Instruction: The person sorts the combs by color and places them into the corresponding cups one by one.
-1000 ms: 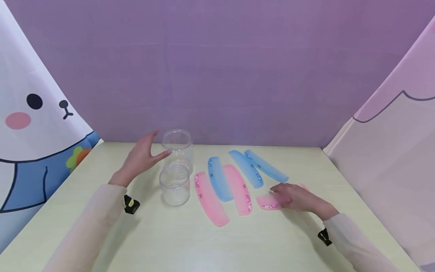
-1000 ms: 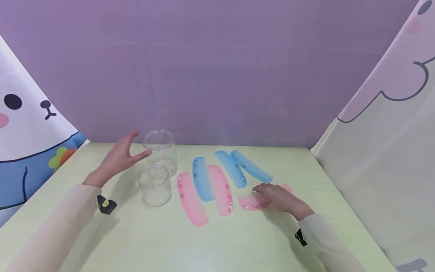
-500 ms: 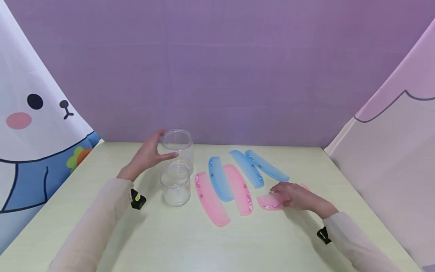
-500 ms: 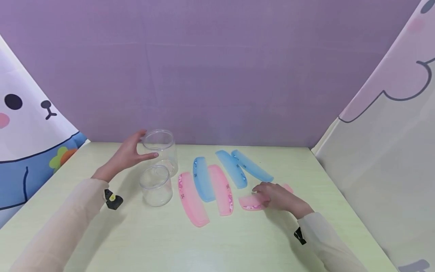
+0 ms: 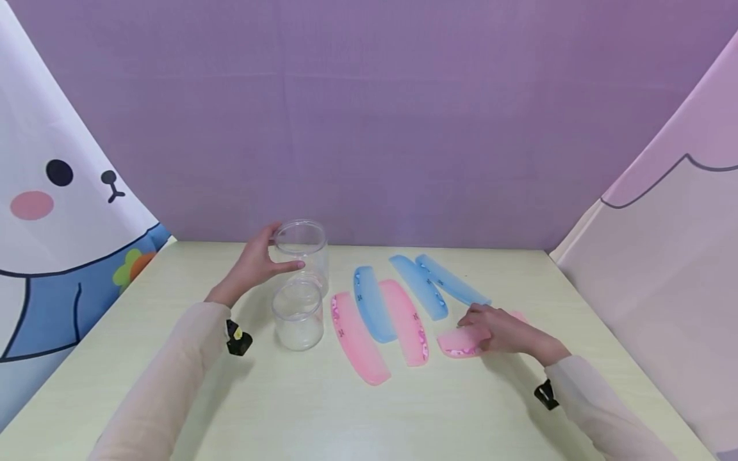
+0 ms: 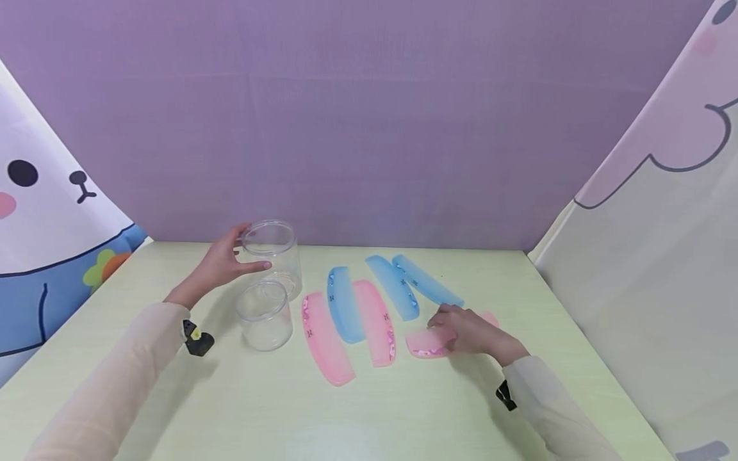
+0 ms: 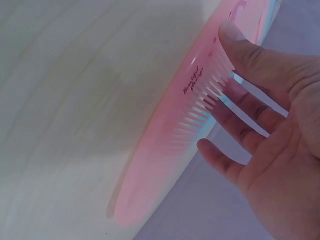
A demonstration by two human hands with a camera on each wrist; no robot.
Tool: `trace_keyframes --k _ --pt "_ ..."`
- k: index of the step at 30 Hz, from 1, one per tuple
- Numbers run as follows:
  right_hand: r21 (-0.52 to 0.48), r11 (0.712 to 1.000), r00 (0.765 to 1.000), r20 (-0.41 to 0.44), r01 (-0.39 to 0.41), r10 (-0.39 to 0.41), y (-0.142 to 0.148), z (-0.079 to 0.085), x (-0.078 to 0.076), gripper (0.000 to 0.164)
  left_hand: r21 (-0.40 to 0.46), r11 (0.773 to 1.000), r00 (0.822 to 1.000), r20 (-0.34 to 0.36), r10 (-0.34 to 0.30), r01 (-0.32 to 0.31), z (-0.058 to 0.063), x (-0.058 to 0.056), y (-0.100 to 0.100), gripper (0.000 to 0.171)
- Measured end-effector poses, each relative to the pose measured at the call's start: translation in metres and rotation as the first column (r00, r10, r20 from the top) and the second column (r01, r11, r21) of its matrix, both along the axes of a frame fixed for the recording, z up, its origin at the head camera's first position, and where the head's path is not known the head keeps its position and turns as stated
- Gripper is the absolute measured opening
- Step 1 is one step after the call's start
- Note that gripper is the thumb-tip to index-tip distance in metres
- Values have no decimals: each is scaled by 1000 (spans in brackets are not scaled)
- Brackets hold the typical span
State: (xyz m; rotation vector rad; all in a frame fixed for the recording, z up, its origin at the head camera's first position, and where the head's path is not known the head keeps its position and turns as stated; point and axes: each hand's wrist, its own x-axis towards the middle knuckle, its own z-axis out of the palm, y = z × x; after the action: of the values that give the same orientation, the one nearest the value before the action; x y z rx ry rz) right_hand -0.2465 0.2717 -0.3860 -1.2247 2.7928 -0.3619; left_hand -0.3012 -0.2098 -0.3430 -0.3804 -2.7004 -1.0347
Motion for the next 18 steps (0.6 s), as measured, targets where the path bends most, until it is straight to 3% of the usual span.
trace_keyframes --k 8,18 --pt "-5 999 995 87 45 -44 -1 1 -6 35 98 995 999 39 -17 13 -7 -5 -3 101" --pt "26 995 975 197 97 -100 -5 4 -11 33 235 971 997 48 -57 44 -18 -6 -3 98"
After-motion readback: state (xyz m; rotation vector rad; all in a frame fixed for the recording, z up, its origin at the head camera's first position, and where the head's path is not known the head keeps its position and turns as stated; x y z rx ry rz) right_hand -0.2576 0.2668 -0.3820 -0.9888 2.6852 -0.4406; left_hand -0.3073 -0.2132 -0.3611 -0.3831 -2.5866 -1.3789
